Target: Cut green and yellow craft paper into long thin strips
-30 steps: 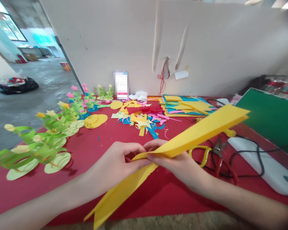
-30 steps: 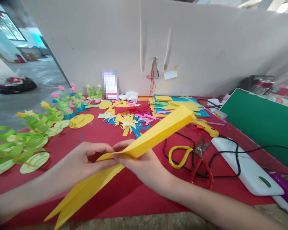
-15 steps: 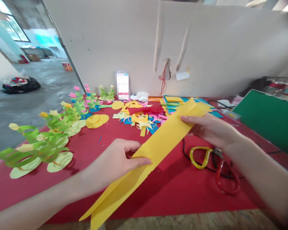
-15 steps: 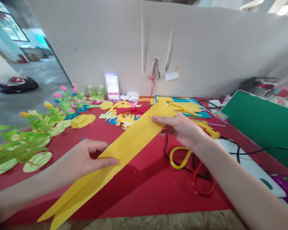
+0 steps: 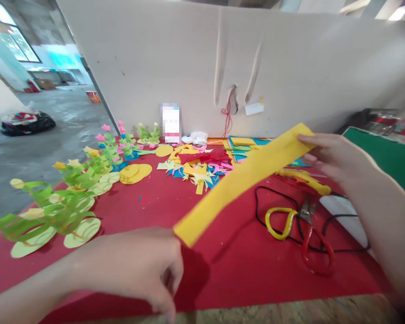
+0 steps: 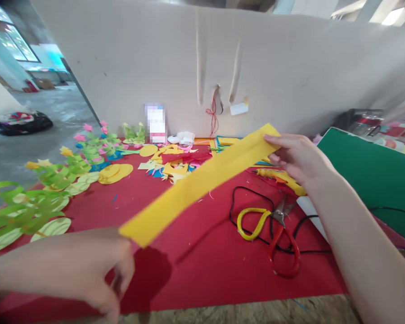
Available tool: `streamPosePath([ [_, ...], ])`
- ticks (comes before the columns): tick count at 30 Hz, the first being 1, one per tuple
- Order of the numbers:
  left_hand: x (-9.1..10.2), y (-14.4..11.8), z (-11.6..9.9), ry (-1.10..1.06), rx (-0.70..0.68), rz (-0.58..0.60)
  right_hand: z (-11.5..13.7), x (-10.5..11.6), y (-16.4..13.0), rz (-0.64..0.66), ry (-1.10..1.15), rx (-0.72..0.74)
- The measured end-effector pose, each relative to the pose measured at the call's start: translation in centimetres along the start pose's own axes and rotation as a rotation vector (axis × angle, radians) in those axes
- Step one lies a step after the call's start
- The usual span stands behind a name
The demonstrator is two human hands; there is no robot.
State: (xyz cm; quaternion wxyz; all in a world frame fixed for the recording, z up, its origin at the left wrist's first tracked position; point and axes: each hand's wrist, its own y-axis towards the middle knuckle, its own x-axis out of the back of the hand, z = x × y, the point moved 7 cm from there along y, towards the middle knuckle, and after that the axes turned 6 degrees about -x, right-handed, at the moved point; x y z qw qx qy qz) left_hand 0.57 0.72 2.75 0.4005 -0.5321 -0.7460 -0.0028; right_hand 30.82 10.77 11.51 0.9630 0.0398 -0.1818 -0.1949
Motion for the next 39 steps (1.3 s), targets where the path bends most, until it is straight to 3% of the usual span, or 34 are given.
streamPosePath([
  [2,-0.8,-0.5,-1.0,0.040,-0.058,0.053,0.6,-0.5,-0.7,0.039,0.125,-0.013],
  [3,-0.7,-0.6,-1.5,0.052,-0.081,0.011,1.1,-0.9,-1.4,0.057,0.210,-0.012],
  [7,2.1,-0.9,-4.6,0.162,-0.253,-0.447,3.3,-4.0,-5.7,0.225,0.437,0.063],
  [12,6.1,-1.8,-9.2,0.537,-0.573,-0.990,5.0,-7.6,-11.5,0.446,0.222,0.147],
  [14,7.0,-1.8,-9.9,0.633,-0.617,-1.110,5.8,-8.0,-12.9,0.478,0.156,0.229],
  [17,7.5,-1.4,-9.8,0.684,-0.615,-1.131,6.8,-8.1,-13.9,0.449,0.008,0.343],
  [24,6.9,-1.2,-9.4,0.618,-0.625,-1.055,7.5,-7.4,-14.0,0.262,-0.371,0.580],
  [29,6.5,-1.4,-9.9,0.588,-0.709,-1.054,8.1,-5.5,-14.3,0.076,-0.287,0.711],
  [35,6.2,-1.5,-10.4,0.622,-0.746,-1.053,9.5,-6.2,-15.9,0.161,-0.331,0.992],
  [39,6.3,-1.6,-10.7,0.585,-0.738,-1.030,10.6,-5.7,-16.2,0.158,-0.333,1.045],
])
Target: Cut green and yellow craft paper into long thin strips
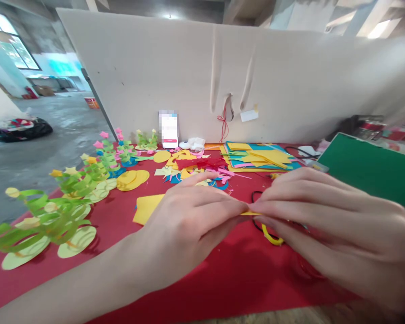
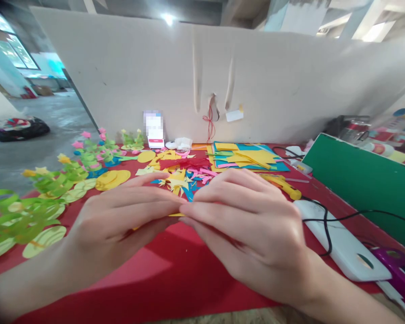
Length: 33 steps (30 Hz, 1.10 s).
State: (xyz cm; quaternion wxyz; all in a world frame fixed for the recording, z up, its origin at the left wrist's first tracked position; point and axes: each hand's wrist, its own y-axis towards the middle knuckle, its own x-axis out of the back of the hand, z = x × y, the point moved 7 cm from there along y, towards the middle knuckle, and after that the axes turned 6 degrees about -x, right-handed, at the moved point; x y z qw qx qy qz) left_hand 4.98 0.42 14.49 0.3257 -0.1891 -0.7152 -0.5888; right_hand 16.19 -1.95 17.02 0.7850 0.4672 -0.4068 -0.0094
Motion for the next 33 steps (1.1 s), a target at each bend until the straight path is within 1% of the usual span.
streamPosePath([
  [4,0.0,0.0,0.0,-0.065,0.067,0.032,0.3,0.6,0.8,0.015,0.009,-0.015],
  [9,-0.6,-0.3,-0.2,-0.120,0.103,0.062,0.7,0.0,0.5,0.071,0.012,0.022],
  [12,-0.8,-0.5,0.1,-0.107,0.165,0.103,-0.5,0.1,0.0,0.073,0.043,-0.064],
  [14,-1.0,-0.9,0.9,-0.111,0.260,0.167,-2.2,0.6,-0.1,0.032,0.061,-0.160],
  [16,-1.2,-1.8,2.0,-0.123,0.395,0.248,-4.7,1.6,-0.2,-0.056,0.103,-0.309],
  [19,-1.5,-4.3,3.9,-0.175,0.624,0.366,-9.5,2.4,-0.7,-0.125,0.234,-0.578],
  [20,-1.6,-5.3,4.5,-0.204,0.695,0.400,-11.0,2.6,-0.9,-0.129,0.267,-0.649],
  [22,-1.8,-7.3,5.3,-0.286,0.817,0.447,-14.0,3.2,-1.3,-0.137,0.284,-0.745],
  [24,-1.9,-9.0,5.8,-0.385,0.912,0.469,-16.6,3.6,-1.7,-0.106,0.249,-0.793],
  [25,-2.1,-9.8,5.9,-0.437,0.958,0.475,-17.7,3.6,-1.8,-0.051,0.212,-0.800],
  [27,-2.6,-11.1,5.9,-0.547,1.046,0.494,-18.9,2.9,-1.9,0.120,0.061,-0.789],
  [29,-3.3,-11.9,5.7,-0.635,1.102,0.516,-18.9,1.7,-1.9,0.266,-0.113,-0.770],
  [30,-3.7,-12.1,5.5,-0.654,1.103,0.534,-18.2,1.0,-1.7,0.301,-0.180,-0.742],
  [31,-4.1,-12.2,5.3,-0.651,1.087,0.550,-17.1,0.3,-1.4,0.308,-0.209,-0.694],
  [33,-4.7,-12.2,5.0,-0.610,1.024,0.582,-13.7,-1.5,-0.8,0.313,-0.183,-0.532],
])
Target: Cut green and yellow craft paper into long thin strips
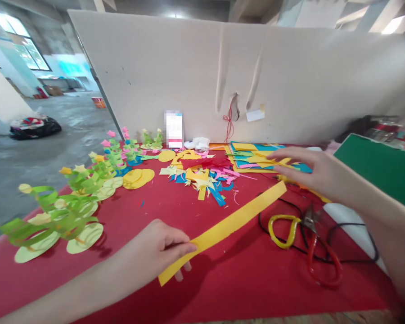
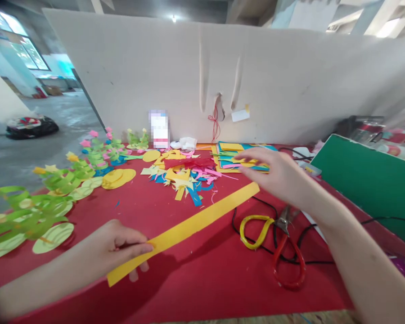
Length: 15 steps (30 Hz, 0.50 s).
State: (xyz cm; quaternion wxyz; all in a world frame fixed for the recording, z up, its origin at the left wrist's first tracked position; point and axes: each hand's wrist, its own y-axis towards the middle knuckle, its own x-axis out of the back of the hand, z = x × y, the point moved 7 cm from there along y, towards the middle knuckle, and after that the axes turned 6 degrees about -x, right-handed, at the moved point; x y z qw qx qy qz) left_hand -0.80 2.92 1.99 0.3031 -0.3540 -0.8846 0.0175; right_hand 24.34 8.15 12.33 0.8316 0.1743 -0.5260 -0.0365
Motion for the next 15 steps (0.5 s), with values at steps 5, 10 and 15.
streamPosePath([
  [5,-0.9,0.3,0.0,0.101,-0.058,0.028,7.4,-6.4,-4.2,0.441,0.109,0.296],
  [10,-0.7,0.1,-0.5,0.149,-0.132,-0.001,8.2,-9.1,-5.0,0.470,0.116,0.319],
  [15,0.2,0.2,-0.9,0.219,-0.184,-0.077,7.9,-9.3,-4.5,0.507,0.113,0.360],
])
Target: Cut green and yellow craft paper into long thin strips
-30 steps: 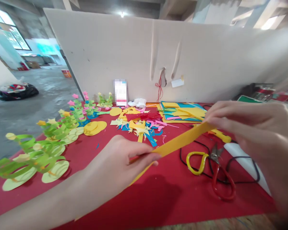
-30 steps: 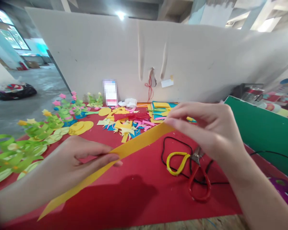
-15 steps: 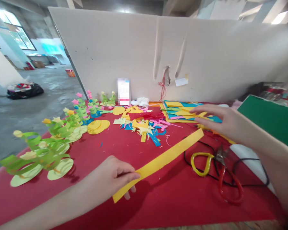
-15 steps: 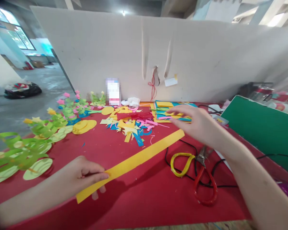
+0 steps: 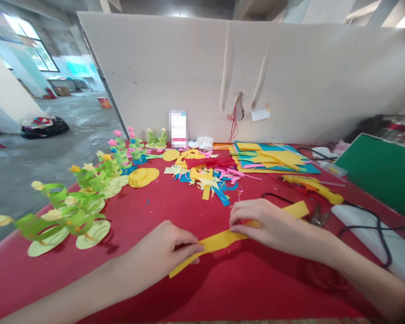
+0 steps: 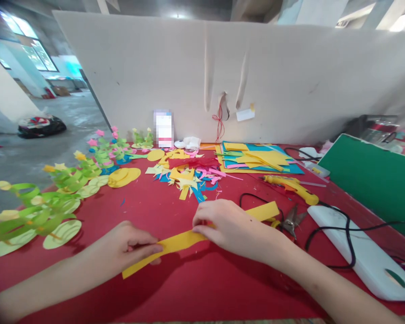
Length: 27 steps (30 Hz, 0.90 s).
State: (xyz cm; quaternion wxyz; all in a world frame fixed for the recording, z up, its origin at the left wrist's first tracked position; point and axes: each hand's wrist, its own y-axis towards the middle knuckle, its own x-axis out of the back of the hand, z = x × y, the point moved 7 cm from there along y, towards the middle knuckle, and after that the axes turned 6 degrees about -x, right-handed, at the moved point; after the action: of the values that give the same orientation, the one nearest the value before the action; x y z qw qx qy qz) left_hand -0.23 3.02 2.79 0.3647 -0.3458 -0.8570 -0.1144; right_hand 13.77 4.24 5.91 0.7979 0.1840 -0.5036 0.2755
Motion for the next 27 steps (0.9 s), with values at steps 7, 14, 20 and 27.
streamPosePath([
  [7,1.9,1.0,3.1,-0.105,0.050,-0.134,-1.5,2.9,-0.8,-0.128,-0.417,-0.141],
  [14,2.7,1.5,-2.3,0.316,-0.317,-0.388,1.2,1.0,-1.0,-0.163,-0.533,-0.047],
  [20,0.5,2.4,-4.0,0.264,-0.384,-0.290,2.6,-0.2,-0.9,-0.277,-0.351,0.025],
  [27,0.3,2.4,-3.3,0.275,-0.322,-0.264,2.4,-1.0,-0.6,-0.269,-0.284,0.003],
])
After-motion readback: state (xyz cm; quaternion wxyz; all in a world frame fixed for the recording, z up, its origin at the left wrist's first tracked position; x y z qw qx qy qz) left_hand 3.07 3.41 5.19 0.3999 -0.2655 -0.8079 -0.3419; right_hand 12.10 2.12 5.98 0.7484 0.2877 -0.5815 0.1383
